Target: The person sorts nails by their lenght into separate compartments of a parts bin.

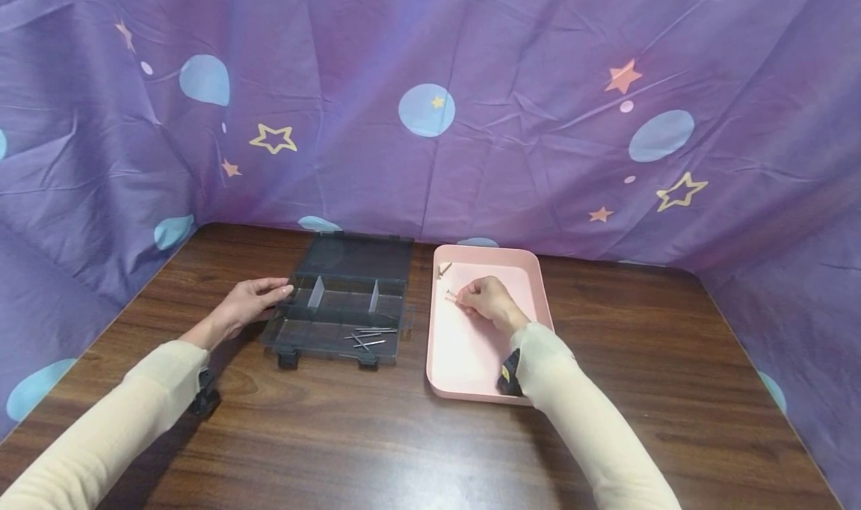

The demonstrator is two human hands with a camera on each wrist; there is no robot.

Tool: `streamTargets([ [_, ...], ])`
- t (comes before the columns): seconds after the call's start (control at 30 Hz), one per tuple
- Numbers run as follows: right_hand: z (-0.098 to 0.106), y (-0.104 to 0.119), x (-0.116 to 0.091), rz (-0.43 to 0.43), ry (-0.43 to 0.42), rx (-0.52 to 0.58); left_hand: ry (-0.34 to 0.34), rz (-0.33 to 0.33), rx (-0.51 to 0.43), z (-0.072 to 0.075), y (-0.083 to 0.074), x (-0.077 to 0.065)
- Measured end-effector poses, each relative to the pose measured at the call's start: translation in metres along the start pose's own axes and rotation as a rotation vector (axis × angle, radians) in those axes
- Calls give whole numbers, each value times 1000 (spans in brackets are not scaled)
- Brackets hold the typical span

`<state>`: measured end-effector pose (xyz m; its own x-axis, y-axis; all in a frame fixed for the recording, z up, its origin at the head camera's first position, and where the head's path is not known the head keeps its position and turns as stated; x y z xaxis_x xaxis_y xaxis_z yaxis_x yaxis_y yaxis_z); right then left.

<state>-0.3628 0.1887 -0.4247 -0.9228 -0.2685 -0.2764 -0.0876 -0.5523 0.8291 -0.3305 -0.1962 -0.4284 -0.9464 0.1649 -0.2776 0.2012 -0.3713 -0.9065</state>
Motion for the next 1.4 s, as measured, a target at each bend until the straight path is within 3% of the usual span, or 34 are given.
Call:
streamTargets([
  [0.5, 3, 1, -2, -8, 6, 51, 16, 10, -9, -1, 0, 0],
  [0.77, 4, 16, -4, 75, 11, 50, 12, -22, -4, -1, -1, -1],
  [1.4, -7, 48, -7, 128, 39, 214, 15, -17, -3, -1, -4, -2],
])
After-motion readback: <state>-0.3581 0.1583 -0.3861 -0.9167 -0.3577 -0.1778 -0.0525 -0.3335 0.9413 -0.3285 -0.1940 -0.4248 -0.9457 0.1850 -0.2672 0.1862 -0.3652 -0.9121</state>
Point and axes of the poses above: each hand's wrist, its own x-axis towards the middle knuckle, its own z-axis out of the back of the hand, y = z × x, the point moved 10 cm from there along x, towards the middle knuckle, and after that the axes turned 6 degrees about y, right-handed, at the moved point
